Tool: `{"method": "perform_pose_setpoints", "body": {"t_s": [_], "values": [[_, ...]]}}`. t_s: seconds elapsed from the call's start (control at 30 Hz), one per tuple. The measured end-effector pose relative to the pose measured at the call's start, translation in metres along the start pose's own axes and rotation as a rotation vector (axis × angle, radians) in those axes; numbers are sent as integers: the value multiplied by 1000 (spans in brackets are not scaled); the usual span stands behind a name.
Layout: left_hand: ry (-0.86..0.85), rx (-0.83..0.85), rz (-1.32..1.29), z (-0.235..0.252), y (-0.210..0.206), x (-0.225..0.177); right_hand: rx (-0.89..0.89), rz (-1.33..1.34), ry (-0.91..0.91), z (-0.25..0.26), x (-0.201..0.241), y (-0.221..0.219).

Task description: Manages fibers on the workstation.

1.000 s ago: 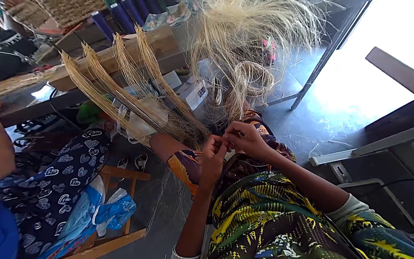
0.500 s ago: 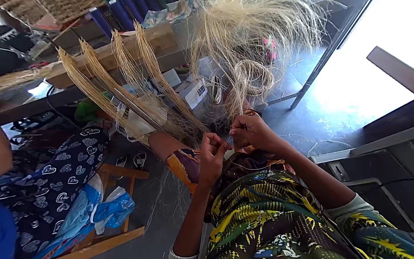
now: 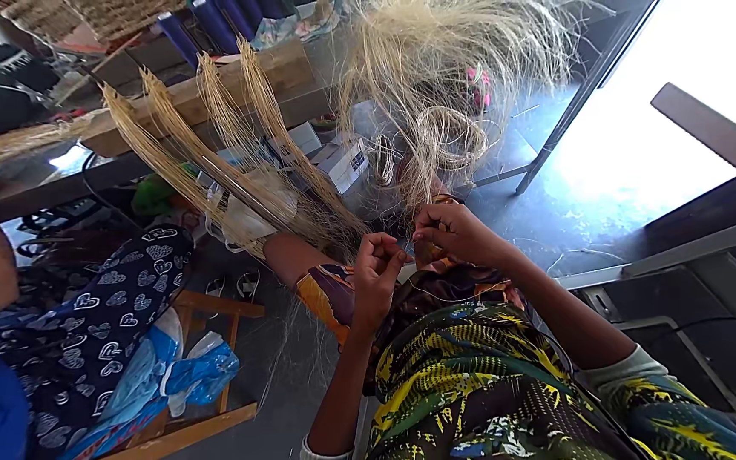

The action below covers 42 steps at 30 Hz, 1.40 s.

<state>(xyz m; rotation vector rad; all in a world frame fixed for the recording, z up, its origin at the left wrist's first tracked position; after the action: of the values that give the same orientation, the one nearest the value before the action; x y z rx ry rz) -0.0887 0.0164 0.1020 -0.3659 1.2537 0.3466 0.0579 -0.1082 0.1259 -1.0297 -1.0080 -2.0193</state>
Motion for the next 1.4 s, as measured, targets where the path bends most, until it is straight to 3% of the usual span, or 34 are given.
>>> {"method": "perform_pose_setpoints", "body": {"t_s": [0.17,0.8,1.07,1.2,1.4], "values": [[89,46,54,0,-2,1,-17,66,-14,-1,-2,-2],[23,48,253,-2,0,0,86,317,-87,-1,-7,0],[55,85,328,0,-11,3,142,155,-176,-2,-6,-15],[-13,80,332,-1,-12,11,169,95,-255,-2,-9,-17],[-44,113,318,-1,-9,10,168,273,-306,-1,-12,-18]]}}
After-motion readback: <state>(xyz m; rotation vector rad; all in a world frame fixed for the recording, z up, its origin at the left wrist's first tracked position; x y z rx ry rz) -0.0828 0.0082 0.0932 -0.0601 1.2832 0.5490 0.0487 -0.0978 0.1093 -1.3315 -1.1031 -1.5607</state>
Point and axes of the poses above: each hand's wrist, its own z-axis towards the middle knuckle, its own y-axis out of the back of the hand, x = y × z, the point moved 3 cm from there along z, towards the middle knuckle, and after that the axes turned 3 degrees about z, right-handed, at the moved point
